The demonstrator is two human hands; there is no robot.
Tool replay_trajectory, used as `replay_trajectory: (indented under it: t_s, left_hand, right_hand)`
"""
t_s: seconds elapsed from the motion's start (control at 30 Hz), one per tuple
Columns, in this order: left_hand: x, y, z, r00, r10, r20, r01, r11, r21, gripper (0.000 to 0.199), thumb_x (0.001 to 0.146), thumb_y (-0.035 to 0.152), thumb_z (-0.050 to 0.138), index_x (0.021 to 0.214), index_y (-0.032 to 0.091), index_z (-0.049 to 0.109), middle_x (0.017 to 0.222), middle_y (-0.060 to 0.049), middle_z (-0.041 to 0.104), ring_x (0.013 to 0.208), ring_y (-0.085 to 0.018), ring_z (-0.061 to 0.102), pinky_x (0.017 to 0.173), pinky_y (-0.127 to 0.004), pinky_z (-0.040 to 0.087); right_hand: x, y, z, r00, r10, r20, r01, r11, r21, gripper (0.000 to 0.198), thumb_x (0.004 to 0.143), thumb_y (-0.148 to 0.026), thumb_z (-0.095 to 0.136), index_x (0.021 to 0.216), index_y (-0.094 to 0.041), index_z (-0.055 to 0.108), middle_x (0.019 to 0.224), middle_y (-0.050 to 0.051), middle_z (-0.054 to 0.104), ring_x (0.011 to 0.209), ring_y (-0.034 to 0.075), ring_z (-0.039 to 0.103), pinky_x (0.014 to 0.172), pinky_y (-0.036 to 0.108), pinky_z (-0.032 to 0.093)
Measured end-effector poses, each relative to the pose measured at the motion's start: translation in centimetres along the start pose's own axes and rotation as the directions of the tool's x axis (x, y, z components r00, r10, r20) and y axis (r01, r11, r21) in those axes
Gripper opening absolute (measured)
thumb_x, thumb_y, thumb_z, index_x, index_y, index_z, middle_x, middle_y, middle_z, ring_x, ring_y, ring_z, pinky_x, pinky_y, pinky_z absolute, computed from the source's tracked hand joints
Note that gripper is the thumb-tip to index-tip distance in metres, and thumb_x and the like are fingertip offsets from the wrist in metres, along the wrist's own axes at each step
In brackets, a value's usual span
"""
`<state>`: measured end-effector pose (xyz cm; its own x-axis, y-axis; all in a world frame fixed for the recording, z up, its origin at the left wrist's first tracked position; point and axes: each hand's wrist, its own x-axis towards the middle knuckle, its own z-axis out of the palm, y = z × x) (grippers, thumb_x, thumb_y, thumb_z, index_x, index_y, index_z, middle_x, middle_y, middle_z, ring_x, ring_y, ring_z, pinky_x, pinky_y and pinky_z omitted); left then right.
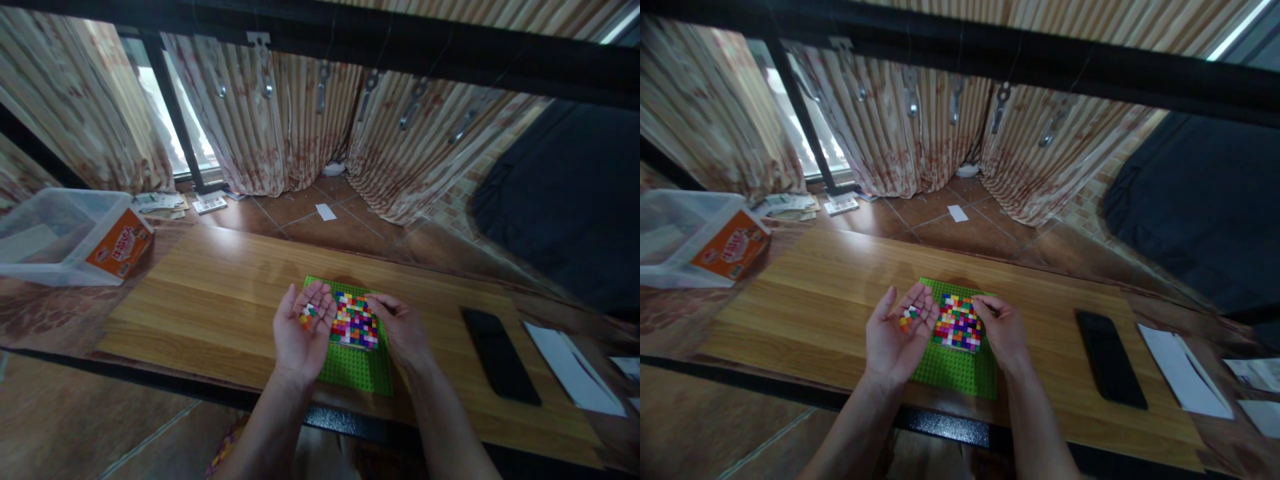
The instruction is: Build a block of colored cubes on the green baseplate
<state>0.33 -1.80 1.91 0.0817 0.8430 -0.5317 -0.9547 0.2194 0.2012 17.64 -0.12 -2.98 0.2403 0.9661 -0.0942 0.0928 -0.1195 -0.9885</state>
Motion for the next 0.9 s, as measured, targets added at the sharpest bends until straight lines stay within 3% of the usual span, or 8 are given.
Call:
replay_trajectory:
  t_s: [0.23,0.33,0.43,0.53,0.67,0.8,0.9]
  left_hand:
    - [0.0,-0.6,-0.1,0.989,-0.079,0.121,0.073,0.996,0.053,0.039,0.085,0.042,0.055,0.097,0.008,0.069,0.101,-0.016,0.070,0.094,-0.020,0.066,0.091,-0.032,0.051]
    - [-0.1,-0.6,-0.1,0.980,-0.101,0.171,0.090,0.993,0.070,0.046,0.087,0.045,0.052,0.104,0.006,0.067,0.116,-0.019,0.066,0.107,-0.024,0.063,0.098,-0.034,0.047]
    - [-0.2,-0.7,0.0,0.970,-0.135,0.201,0.122,0.990,0.075,0.051,0.088,0.048,0.050,0.111,0.004,0.064,0.127,-0.021,0.060,0.118,-0.027,0.057,0.101,-0.035,0.044]
    - [-0.3,-0.7,0.2,0.961,-0.176,0.214,0.161,0.983,0.085,0.054,0.088,0.050,0.048,0.116,0.006,0.062,0.132,-0.020,0.057,0.123,-0.028,0.053,0.101,-0.035,0.043]
    - [-0.6,-0.7,0.3,0.950,-0.201,0.239,0.185,0.979,0.088,0.055,0.090,0.050,0.046,0.118,0.005,0.060,0.135,-0.020,0.055,0.124,-0.026,0.051,0.101,-0.033,0.042]
    - [-0.8,-0.7,0.5,0.938,-0.230,0.261,0.212,0.973,0.096,0.053,0.090,0.049,0.046,0.115,0.005,0.062,0.132,-0.020,0.056,0.119,-0.023,0.055,0.098,-0.028,0.044]
    - [-0.7,-1.0,0.4,0.943,-0.229,0.243,0.203,0.971,0.127,0.047,0.090,0.046,0.048,0.109,0.006,0.065,0.125,-0.018,0.061,0.111,-0.021,0.059,0.091,-0.027,0.047]
  right_hand:
    - [-0.1,0.2,-0.2,0.999,-0.042,0.022,0.043,0.998,-0.047,0.031,0.069,-0.045,0.074,0.088,-0.021,0.075,0.091,0.006,0.075,0.085,0.022,0.067,0.082,0.039,0.051]
    - [-0.5,-0.6,-0.3,0.986,-0.164,-0.026,0.162,0.983,-0.085,0.030,0.076,-0.043,0.069,0.098,-0.023,0.073,0.099,0.006,0.073,0.090,0.022,0.066,0.084,0.040,0.050]
    - [-1.5,-1.9,0.0,0.909,-0.411,-0.071,0.390,0.898,-0.201,0.018,0.082,-0.036,0.065,0.095,-0.026,0.073,0.101,0.004,0.069,0.097,0.021,0.063,0.089,0.040,0.048]
    - [-2.8,-3.3,1.0,0.816,-0.570,0.096,0.572,0.771,-0.280,0.013,0.084,-0.029,0.063,0.094,-0.030,0.072,0.105,0.003,0.066,0.101,0.021,0.060,0.090,0.041,0.047]
    - [-3.8,-4.1,2.3,0.754,-0.585,0.299,0.657,0.653,-0.377,0.018,0.084,-0.025,0.065,0.099,-0.030,0.071,0.105,0.003,0.065,0.100,0.022,0.057,0.087,0.042,0.047]
    - [-3.9,-3.9,2.5,0.744,-0.594,0.305,0.663,0.602,-0.446,0.016,0.086,-0.025,0.062,0.098,-0.030,0.071,0.103,0.003,0.065,0.099,0.022,0.056,0.085,0.041,0.046]
    - [-3.7,-3.8,2.2,0.762,-0.588,0.272,0.641,0.622,-0.451,0.015,0.088,-0.026,0.058,0.095,-0.029,0.071,0.099,0.003,0.067,0.096,0.021,0.058,0.084,0.040,0.046]
